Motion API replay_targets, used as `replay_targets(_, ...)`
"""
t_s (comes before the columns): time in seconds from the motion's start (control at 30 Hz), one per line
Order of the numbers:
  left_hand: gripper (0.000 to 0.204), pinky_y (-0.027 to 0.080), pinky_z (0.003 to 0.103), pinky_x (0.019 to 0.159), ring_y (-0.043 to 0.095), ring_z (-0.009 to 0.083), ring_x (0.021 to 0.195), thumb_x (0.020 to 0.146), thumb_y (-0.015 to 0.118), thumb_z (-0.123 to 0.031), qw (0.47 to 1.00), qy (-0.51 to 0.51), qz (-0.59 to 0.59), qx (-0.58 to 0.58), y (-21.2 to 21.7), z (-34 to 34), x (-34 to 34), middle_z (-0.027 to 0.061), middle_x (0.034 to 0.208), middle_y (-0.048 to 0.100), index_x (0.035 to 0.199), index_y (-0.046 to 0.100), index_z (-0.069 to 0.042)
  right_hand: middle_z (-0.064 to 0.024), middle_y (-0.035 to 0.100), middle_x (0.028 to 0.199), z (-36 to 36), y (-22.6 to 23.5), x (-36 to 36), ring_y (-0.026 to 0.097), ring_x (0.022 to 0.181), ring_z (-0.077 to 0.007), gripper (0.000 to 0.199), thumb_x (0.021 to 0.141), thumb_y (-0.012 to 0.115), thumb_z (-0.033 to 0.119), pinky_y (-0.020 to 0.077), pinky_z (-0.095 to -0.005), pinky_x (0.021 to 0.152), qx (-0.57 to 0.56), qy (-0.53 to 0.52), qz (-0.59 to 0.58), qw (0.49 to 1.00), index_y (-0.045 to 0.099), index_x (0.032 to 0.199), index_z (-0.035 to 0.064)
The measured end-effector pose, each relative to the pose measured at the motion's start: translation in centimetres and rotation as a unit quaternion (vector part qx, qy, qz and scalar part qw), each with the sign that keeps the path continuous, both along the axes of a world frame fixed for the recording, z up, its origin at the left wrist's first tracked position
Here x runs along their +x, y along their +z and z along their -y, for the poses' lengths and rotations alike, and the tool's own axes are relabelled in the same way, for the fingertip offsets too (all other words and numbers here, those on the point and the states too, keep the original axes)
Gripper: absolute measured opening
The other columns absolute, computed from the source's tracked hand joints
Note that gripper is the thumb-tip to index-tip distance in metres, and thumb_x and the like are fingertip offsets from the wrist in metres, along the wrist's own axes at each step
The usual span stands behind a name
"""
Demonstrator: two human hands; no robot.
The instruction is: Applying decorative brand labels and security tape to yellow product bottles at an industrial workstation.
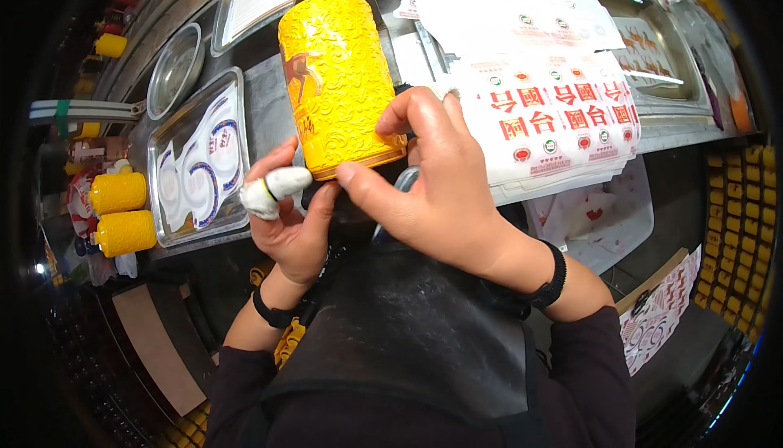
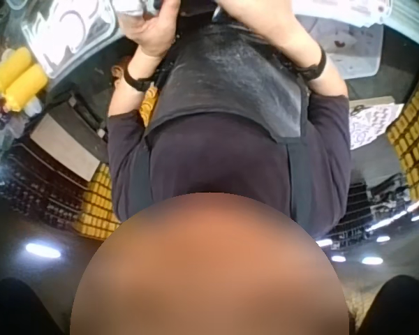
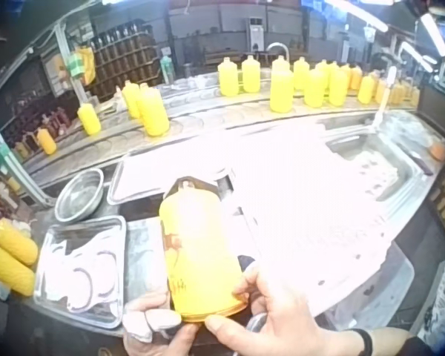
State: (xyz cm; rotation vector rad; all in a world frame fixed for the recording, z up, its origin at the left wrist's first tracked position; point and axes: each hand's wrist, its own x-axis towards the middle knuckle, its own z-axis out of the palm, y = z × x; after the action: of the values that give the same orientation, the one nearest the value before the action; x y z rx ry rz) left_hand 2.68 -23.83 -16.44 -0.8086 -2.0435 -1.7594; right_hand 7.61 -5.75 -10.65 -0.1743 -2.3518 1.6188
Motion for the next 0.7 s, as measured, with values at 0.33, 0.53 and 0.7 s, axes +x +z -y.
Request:
replay_targets(0.33,0.031,0.044,0.048,0.101,0.059,0.0297,0.111,0.073,0.074,0.005,0.996,-0.01,-0.075,-0.053,0.9,-0.1,-0.5,0.0107,0.114,0.061,0.101,0.068,-0.007,-0.0037,0.043,0.098,0.0,-0.7,-0.5,0.043,0.072,-0.0052,0.041,0.073,0.074,0.009,0.0372,-0.0193,0.059,0.074,-0.004,-0.029,0.997,0.045,0.102,0.0036)
replay_targets(0.53,0.031,0.043,0.049,0.102,0.06,0.0298,0.109,0.074,0.074,0.002,0.989,-0.017,-0.124,-0.078,1.0,0.1,-1.0,0.0114,0.114,0.062,0.103,0.067,-0.007,-0.0095,0.05,0.097,-0.8,-0.7,-0.3,0.054,0.083,-0.0142,0.032,0.076,0.066,0.008,0.0454,-0.0246,0.065,-0.202,0.019,0.037,0.979,0.049,0.103,0.0019)
replay_targets(0.7,0.031,0.043,0.049,0.102,0.061,0.0293,0.108,0.075,0.074,0.0,0.987,-0.009,-0.136,-0.083,0.7,0.2,-1.1,0.0118,0.114,0.062,0.104,0.067,-0.007,-0.009,0.05,0.099,-0.7,-1.1,-0.1,0.052,0.084,-0.0121,0.033,0.077,0.069,0.008,0.0441,-0.0226,0.061,-0.108,0.021,0.01,0.994,0.049,0.103,0.0024)
